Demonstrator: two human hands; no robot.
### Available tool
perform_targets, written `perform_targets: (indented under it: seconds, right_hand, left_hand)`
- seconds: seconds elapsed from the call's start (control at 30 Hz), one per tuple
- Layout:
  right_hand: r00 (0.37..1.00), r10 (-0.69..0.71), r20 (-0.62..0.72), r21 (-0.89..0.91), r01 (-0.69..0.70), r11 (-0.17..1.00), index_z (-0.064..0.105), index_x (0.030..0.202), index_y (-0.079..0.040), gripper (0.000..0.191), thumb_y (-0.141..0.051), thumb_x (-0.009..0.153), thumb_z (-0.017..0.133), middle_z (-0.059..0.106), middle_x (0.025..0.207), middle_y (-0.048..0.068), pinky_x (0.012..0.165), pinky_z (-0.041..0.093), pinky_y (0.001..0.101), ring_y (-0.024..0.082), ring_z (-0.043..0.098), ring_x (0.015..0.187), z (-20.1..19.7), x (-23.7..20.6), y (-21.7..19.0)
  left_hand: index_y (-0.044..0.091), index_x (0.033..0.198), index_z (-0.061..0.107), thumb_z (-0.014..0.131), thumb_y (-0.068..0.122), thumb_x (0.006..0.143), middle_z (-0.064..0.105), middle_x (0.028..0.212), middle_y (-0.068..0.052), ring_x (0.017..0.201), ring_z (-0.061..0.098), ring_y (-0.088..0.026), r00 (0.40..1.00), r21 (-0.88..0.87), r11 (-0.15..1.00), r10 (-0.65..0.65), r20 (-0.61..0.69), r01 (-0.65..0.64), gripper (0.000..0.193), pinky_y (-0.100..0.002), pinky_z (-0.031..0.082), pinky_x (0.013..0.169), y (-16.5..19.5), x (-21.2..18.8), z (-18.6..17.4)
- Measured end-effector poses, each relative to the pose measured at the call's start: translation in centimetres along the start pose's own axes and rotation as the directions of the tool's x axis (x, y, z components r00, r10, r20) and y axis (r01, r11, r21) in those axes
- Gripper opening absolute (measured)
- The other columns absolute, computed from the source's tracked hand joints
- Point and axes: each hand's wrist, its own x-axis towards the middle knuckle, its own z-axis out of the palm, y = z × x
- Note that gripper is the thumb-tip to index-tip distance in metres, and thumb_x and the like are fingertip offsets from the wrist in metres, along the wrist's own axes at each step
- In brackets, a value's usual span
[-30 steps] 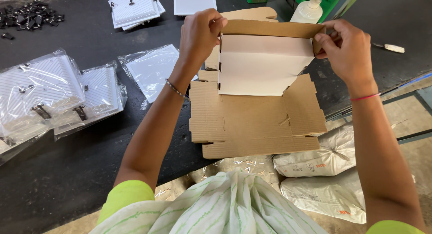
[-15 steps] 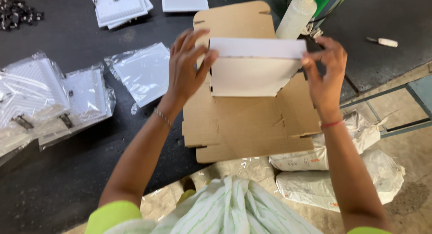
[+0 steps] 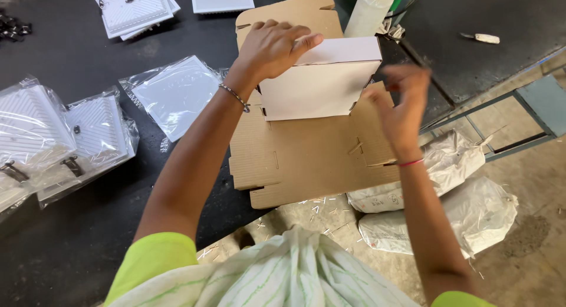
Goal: The person folds a flat cardboard blank into an outer box, shapes a white inner box, and places a plastic-wrapped square panel into the inner box. They then fold the outer box flaps closed around the packed box, working one box at a time on the workbench.
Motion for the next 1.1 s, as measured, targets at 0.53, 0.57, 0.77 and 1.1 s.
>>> perform_targets:
  seconds: [0.53, 0.57, 0.77, 1.1]
  right_hand:
    - [0.69, -0.012, 0.723, -0.091, 0.113, 0.989, 0.058, 0.142, -0.013, 0.054, -0.023, 0.091, 0.072, 0.077, 0.086, 0.003, 0.07, 0.053, 0.0419, 0.029, 0.072, 0.078, 3.3, -3.4, -8.0]
    - [0.779, -0.186, 0.599, -0.036, 0.258, 0.965, 0.057, 0.143, -0.014, 0.053, -0.022, 0.092, 0.072, 0.074, 0.083, 0.004, 0.075, 0.054, 0.0429, 0.029, 0.071, 0.079, 5.5, -3.6, -8.9]
    - [0.877, -0.347, 0.334, -0.072, 0.39, 0.918, 0.063, 0.132, -0.004, 0.035, -0.016, 0.101, 0.072, 0.073, 0.085, 0.004, 0.056, 0.052, 0.0415, 0.03, 0.067, 0.066, 15.3, -1.1, -10.1]
    - [0.774, -0.435, 0.459, 0.019, 0.481, 0.876, 0.06, 0.103, -0.016, 0.01, -0.022, 0.099, 0.068, 0.07, 0.097, 0.006, 0.068, 0.056, 0.0423, 0.031, 0.068, 0.081, 17.4, -7.4, -7.5]
  left_hand:
    - [0.025, 0.1, 0.077, 0.027, 0.082, 0.093, 0.074, 0.077, -0.003, 0.077, 0.07, -0.027, 0.98, -0.1, 0.988, -0.097, 0.176, 0.116, 0.076, -0.046, 0.051, 0.066, -0.6, 1.2, 0.6]
    - [0.025, 0.1, 0.077, 0.027, 0.082, 0.092, 0.074, 0.076, -0.003, 0.076, 0.07, -0.027, 0.979, -0.101, 0.988, -0.098, 0.177, 0.117, 0.076, -0.046, 0.051, 0.066, -0.7, 1.3, 0.8]
    - [0.024, 0.096, 0.076, 0.028, 0.084, 0.089, 0.075, 0.079, -0.004, 0.076, 0.071, -0.027, 0.981, -0.127, 0.984, -0.101, 0.164, 0.123, 0.077, -0.045, 0.052, 0.066, -0.8, 1.5, 1.3]
    - [0.021, 0.075, 0.071, 0.024, 0.086, 0.087, 0.071, 0.068, -0.003, 0.068, 0.07, -0.026, 0.982, -0.145, 0.98, -0.112, 0.155, 0.135, 0.082, -0.045, 0.051, 0.062, -0.9, 2.1, 1.9]
